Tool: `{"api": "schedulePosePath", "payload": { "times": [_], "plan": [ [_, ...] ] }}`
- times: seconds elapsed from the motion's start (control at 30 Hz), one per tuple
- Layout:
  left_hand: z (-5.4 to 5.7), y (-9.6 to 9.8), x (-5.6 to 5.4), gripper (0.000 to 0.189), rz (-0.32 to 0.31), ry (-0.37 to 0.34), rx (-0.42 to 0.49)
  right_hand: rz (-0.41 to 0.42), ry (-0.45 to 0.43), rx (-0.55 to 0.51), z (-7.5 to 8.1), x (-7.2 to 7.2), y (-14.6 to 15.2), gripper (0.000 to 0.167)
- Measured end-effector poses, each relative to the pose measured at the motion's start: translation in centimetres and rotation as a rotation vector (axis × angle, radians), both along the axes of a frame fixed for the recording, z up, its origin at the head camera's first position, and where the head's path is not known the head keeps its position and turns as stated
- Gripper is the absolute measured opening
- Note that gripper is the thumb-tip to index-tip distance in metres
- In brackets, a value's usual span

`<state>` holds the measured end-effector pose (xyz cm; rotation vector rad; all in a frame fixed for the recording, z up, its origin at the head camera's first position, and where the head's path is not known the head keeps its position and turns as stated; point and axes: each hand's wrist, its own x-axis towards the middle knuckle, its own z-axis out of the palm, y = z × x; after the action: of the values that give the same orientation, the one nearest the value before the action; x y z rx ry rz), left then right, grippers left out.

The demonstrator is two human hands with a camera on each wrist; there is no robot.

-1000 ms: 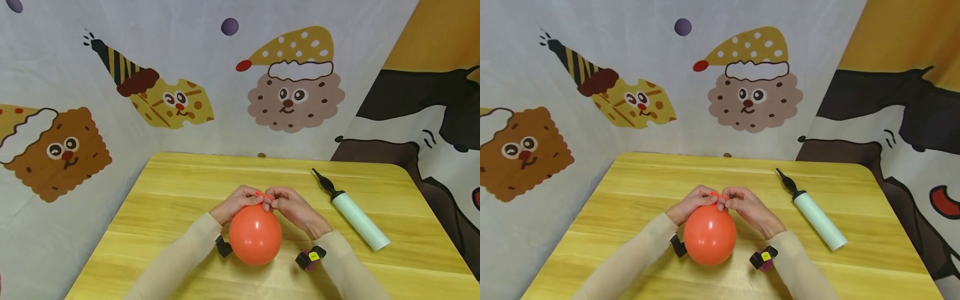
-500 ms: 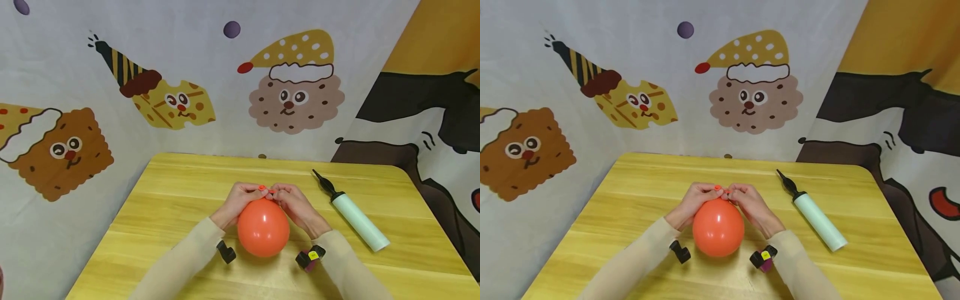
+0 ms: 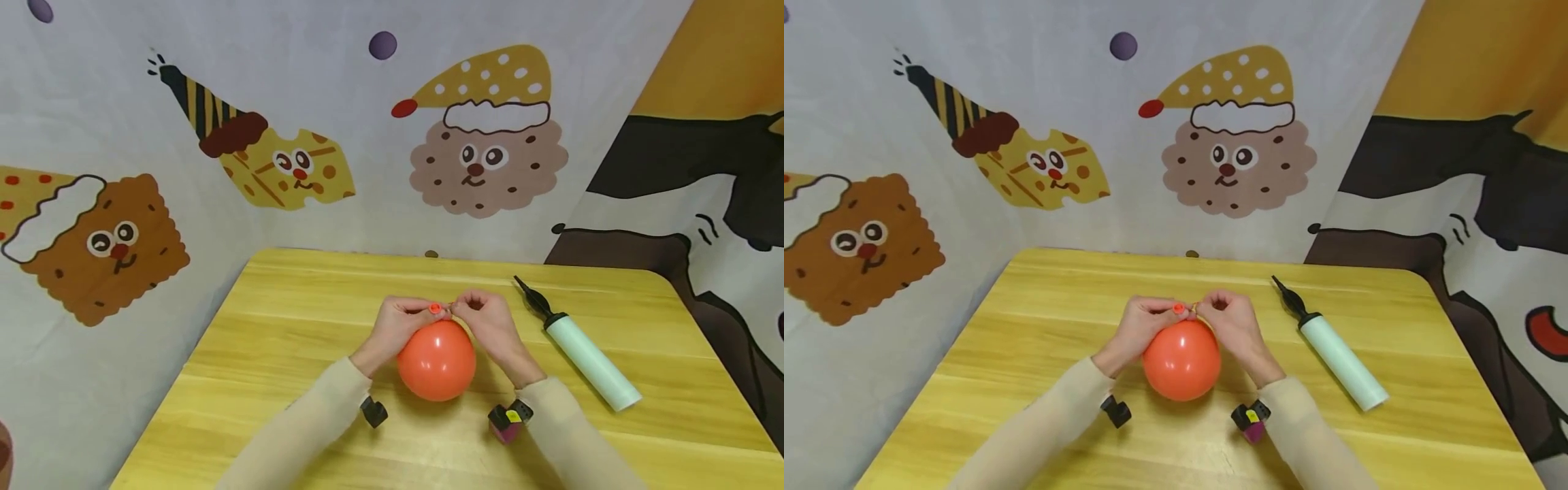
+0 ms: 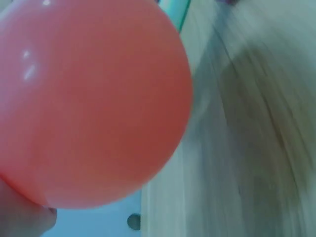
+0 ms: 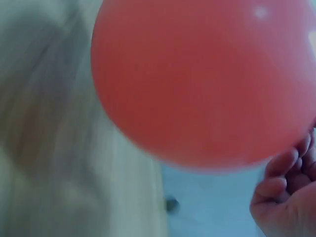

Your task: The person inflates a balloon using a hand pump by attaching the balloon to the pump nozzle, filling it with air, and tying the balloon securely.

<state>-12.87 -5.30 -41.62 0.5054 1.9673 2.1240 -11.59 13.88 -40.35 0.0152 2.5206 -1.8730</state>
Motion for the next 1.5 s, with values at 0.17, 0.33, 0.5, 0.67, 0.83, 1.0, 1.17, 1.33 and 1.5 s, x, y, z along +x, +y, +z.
{"api": "schedulePosePath", "payload": {
  "times": [0.17, 0.33, 0.5, 0.67, 0.83, 1.0, 1.17, 1.33, 1.5],
  "plan": [
    [-0.1, 0.1, -0.1, 0.021, -0.004, 0.055, 0.034, -0.099, 0.211, 0.195, 0.1, 0.1, 0.1, 0.007],
    [-0.2, 0.3, -0.4, 0.025, -0.015, -0.066, 0.072, -0.138, 0.505, 0.321, -0.5, 0.4, 0.2, 0.011],
    [0.0, 0.7, -0.6, 0.023, 0.011, -0.228, 0.089, -0.106, 0.836, 0.432, -1.0, 0.2, 0.5, 0.015],
    [0.1, 0.6, -0.8, 0.015, 0.035, -0.323, 0.063, -0.052, 1.019, 0.466, -1.1, 0.0, 0.4, 0.01],
    [-0.1, 0.3, -0.7, 0.012, 0.037, -0.375, 0.058, -0.023, 1.037, 0.452, -1.2, 0.0, 0.1, 0.008],
    [-0.4, 0.2, -0.7, 0.022, 0.02, -0.375, 0.083, -0.023, 0.987, 0.437, -1.0, 0.3, -0.1, 0.01],
    [-0.5, 0.0, -0.7, 0.03, 0.009, -0.386, 0.082, -0.019, 0.939, 0.432, -1.2, 0.4, -0.3, 0.014],
    [-1.0, -0.2, -0.8, 0.02, 0.018, -0.419, 0.025, 0.004, 0.875, 0.441, -1.4, 0.6, -0.4, 0.017],
    [-1.4, -0.9, -0.9, 0.022, -0.034, -0.379, -0.023, 0.044, 0.745, 0.411, -1.3, 0.8, -0.5, 0.021]
  ]
}}
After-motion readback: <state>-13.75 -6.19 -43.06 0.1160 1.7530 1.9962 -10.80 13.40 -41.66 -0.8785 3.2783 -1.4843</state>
